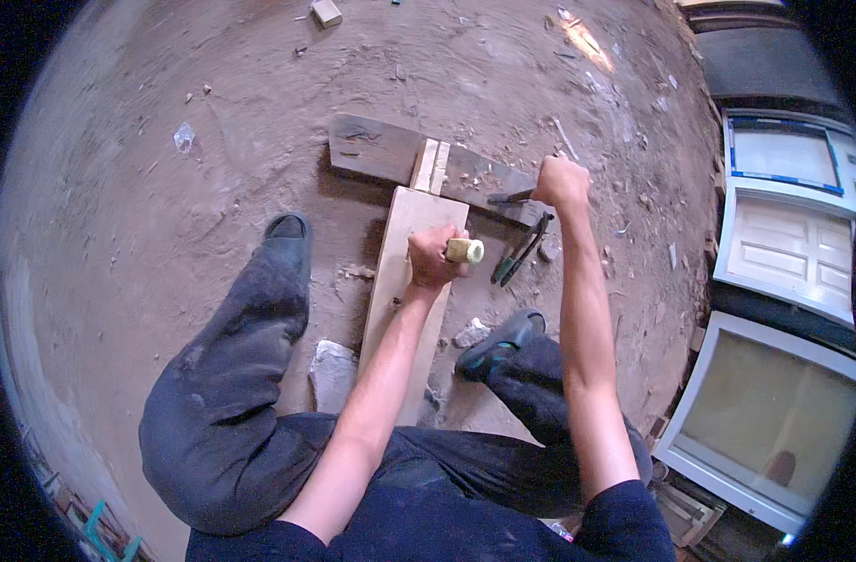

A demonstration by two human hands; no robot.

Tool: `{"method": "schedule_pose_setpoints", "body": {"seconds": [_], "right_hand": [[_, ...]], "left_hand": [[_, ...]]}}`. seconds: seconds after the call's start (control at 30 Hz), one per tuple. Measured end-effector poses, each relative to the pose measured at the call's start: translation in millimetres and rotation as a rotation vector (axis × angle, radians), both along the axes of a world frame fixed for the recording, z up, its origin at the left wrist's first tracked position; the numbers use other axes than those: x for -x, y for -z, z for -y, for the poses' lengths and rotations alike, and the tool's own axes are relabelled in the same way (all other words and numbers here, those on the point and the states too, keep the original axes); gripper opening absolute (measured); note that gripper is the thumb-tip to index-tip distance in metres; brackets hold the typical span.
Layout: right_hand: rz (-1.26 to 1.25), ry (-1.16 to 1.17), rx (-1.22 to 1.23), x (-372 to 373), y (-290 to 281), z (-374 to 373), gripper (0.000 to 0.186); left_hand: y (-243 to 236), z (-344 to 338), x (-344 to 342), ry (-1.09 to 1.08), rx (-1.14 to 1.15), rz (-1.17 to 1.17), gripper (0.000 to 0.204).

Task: The person chisels a piece of wood. The person holds a chisel against the wood and strikes it with a hammer to carve out sections.

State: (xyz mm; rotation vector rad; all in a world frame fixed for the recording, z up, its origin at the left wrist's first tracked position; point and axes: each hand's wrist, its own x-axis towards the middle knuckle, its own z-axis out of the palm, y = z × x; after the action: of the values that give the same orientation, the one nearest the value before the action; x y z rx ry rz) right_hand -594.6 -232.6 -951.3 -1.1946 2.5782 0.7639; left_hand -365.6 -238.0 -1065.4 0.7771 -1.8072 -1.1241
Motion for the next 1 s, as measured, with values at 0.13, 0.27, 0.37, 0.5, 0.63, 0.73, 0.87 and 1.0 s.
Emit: {"method": "schedule_pose_setpoints", "body": {"seconds": [0.13,0.27,0.37,0.5,0.63,0.73,0.87,1.0], "right_hand": [[-0.004,-0.055,-0.11,-12,2,35,0.023],[0.004,-0.1,-0.145,-7,-2,33,0.025],[0.034,-0.162,-0.125,7,-1,13,0.032],[0.379,0.066,-0.092,58,-36,-7,0.031],[0.407,0.069,0.002,31,-152,11,0.021],[0.33,0.094,0.149,18,-205,3,0.021],[0.391,0.222,0.236,23,-176,-20,0.024],[-0.025,0.251,-0.027,47,16,-42,0.023]], "left_hand": [[9,6,0,0.028,-0.05,-0.038,0.03],[4,4,-1,-0.023,0.007,-0.033,0.03],[9,3,1,0.032,-0.03,-0.068,0.03],[4,0,5,0.04,-0.04,-0.064,0.03],[6,2,-2,0.033,-0.039,-0.056,0.03],[7,6,-5,0.014,-0.024,-0.062,0.029],[6,5,-10,-0.013,-0.023,-0.005,0.028],[-2,-5,8,0.06,-0.061,-0.065,0.029]]}}
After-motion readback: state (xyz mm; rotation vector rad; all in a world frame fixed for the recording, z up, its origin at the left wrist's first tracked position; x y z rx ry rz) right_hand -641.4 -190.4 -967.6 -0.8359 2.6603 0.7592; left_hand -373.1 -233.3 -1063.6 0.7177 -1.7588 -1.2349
